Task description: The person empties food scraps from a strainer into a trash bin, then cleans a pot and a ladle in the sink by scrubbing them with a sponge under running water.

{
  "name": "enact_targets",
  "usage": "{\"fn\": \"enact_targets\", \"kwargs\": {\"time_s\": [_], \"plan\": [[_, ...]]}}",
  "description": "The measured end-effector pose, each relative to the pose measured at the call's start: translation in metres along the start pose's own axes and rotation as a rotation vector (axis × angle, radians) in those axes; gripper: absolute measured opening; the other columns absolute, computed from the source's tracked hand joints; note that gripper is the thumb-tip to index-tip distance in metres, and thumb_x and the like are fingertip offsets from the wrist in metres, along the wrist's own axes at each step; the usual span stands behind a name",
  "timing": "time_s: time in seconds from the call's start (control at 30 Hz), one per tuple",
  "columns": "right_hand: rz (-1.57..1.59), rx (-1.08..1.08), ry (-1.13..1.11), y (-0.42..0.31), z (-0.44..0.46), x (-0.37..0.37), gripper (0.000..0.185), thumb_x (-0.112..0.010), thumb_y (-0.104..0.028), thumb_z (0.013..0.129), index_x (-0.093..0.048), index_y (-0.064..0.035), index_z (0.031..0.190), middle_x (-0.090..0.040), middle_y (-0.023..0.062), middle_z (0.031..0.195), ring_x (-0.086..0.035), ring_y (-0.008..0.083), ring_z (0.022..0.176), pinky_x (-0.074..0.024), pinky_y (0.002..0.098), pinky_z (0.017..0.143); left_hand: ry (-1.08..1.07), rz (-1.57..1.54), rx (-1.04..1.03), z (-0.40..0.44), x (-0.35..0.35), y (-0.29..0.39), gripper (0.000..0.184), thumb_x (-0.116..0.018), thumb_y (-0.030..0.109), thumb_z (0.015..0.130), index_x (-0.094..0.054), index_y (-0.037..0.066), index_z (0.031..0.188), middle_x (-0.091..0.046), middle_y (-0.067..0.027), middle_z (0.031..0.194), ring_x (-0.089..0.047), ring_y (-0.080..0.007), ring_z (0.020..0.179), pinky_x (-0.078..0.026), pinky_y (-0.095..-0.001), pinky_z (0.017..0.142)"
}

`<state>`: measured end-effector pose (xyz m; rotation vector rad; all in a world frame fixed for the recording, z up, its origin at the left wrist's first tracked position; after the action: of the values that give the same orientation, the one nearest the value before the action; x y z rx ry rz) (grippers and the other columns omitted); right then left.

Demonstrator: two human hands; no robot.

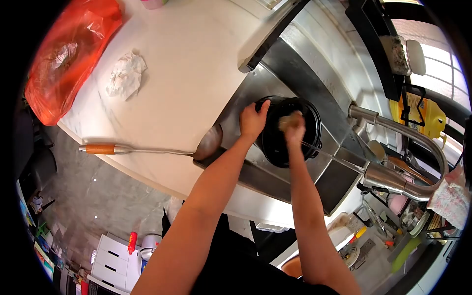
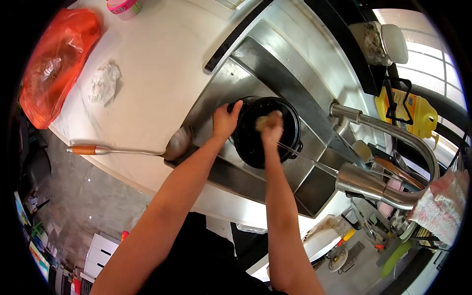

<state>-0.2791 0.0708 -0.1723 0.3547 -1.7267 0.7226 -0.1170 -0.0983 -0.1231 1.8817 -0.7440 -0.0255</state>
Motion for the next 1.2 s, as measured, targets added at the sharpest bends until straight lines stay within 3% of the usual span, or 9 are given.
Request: {"fn": "enact_targets", "kwargs": {"time_s": [0.1,0.17,0.2,0.27,0.47,0.53,0.77,1.0,1.2], "plan": [[-0.304,0.41,-0.029,-0.088,0.004,0.011,0.031,-0.046,-0.008,0.078,-0.052,-0.0026,0.108,-0.054,0.0148,0.112,-0.06,0.0266,0.086,-0.0488,0.0337,0.071,-0.004,0.0,-0.004,0.001,0.001,0.002,0.054,-0.053,0.049,0.077,-0.054,-0.004,0.066,-0.056,-0.0247,0.068,-0.056,-0.0407,0.069,-0.044,-0.0449,0.061],[-0.764,0.175,-0.808,-0.06,0.019,-0.024,0.041,-0.048,-0.011,0.076,-0.046,-0.0054,0.117,-0.048,0.0176,0.118,-0.061,0.0298,0.078,-0.0494,0.0344,0.068,-0.006,-0.006,-0.007,-0.005,0.004,0.002,0.054,-0.053,0.049,0.077,-0.054,-0.004,0.066,-0.056,-0.0248,0.068,-0.056,-0.0409,0.069,-0.044,-0.0451,0.061],[-0.635,0.402,-0.382,-0.058,0.015,-0.008,0.053,-0.049,-0.014,0.076,-0.035,-0.0061,0.127,-0.041,0.0185,0.125,-0.061,0.0278,0.081,-0.0497,0.0343,0.067,0.005,0.009,-0.01,-0.006,0.006,0.005,0.053,-0.054,0.047,0.078,-0.055,-0.005,0.065,-0.056,-0.0244,0.067,-0.057,-0.0393,0.068,-0.044,-0.0432,0.06],[-0.592,0.04,-0.593,-0.026,0.013,-0.004,0.063,-0.05,-0.016,0.078,-0.022,-0.0066,0.134,-0.032,0.0192,0.132,-0.056,0.0268,0.097,-0.0489,0.0345,0.07,0.018,0.02,-0.013,-0.002,0.007,0.006,0.051,-0.056,0.044,0.078,-0.056,-0.005,0.065,-0.056,-0.0241,0.065,-0.057,-0.0378,0.067,-0.044,-0.0413,0.058],[-0.544,0.116,-1.083,-0.06,-0.062,-0.039,0.044,-0.056,-0.005,0.072,-0.049,0.0026,0.115,-0.041,0.0245,0.123,-0.041,0.0302,0.116,-0.0326,0.0384,0.096,0.082,-0.027,-0.077,-0.002,0.003,0.001,0.051,-0.056,0.044,0.077,-0.056,-0.005,0.065,-0.056,-0.0236,0.064,-0.057,-0.0385,0.066,-0.044,-0.0418,0.059],[-0.272,0.27,-1.087,-0.105,-0.039,-0.023,0.039,-0.066,-0.007,0.059,-0.057,0.0068,0.094,-0.058,0.0233,0.094,-0.056,0.0321,0.092,-0.0429,0.0359,0.081,0.0,0.002,-0.003,-0.001,0.006,0.003,0.051,-0.056,0.045,0.077,-0.056,-0.005,0.066,-0.056,-0.024,0.064,-0.056,-0.0397,0.066,-0.043,-0.042,0.059],[0.299,0.123,-0.246,-0.057,0.023,0.016,0.037,-0.051,-0.009,0.074,-0.053,-0.0022,0.11,-0.057,0.0203,0.103,-0.055,0.034,0.095,-0.0432,0.0373,0.081,0.025,-0.003,-0.003,0.001,0.01,0.001,0.055,-0.055,0.049,0.076,-0.058,-0.006,0.072,-0.058,-0.0241,0.071,-0.056,-0.0402,0.072,-0.043,-0.0411,0.063],[0.325,0.069,-0.69,-0.076,-0.102,0.028,0.05,-0.06,-0.023,0.066,-0.052,-0.0069,0.112,-0.054,0.0179,0.108,-0.051,0.0328,0.102,-0.0413,0.0369,0.086,-0.04,-0.085,0.006,-0.008,0.006,-0.003,0.053,-0.055,0.047,0.077,-0.061,-0.006,0.084,-0.06,-0.0243,0.083,-0.057,-0.0383,0.082,-0.044,-0.041,0.071],[0.099,-0.094,-0.253,-0.127,-0.137,0.096,0.051,-0.068,-0.028,0.063,-0.054,-0.0057,0.107,-0.055,0.0131,0.105,-0.048,0.0364,0.1,-0.0417,0.0469,0.079,-0.149,-0.014,-0.014,-0.068,0.014,0.059,0.05,-0.054,0.04,0.081,-0.058,-0.007,0.099,-0.059,-0.0234,0.095,-0.057,-0.0313,0.093,-0.042,-0.0371,0.079]]}}
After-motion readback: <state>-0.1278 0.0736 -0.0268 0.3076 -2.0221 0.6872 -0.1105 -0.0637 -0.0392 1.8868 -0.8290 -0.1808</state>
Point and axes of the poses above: each hand's wrist, its own z-axis towards the middle knuckle, its own x-axis out of the back of the hand, y = z × x, the point moved 5 cm from there along z, towards the middle knuckle
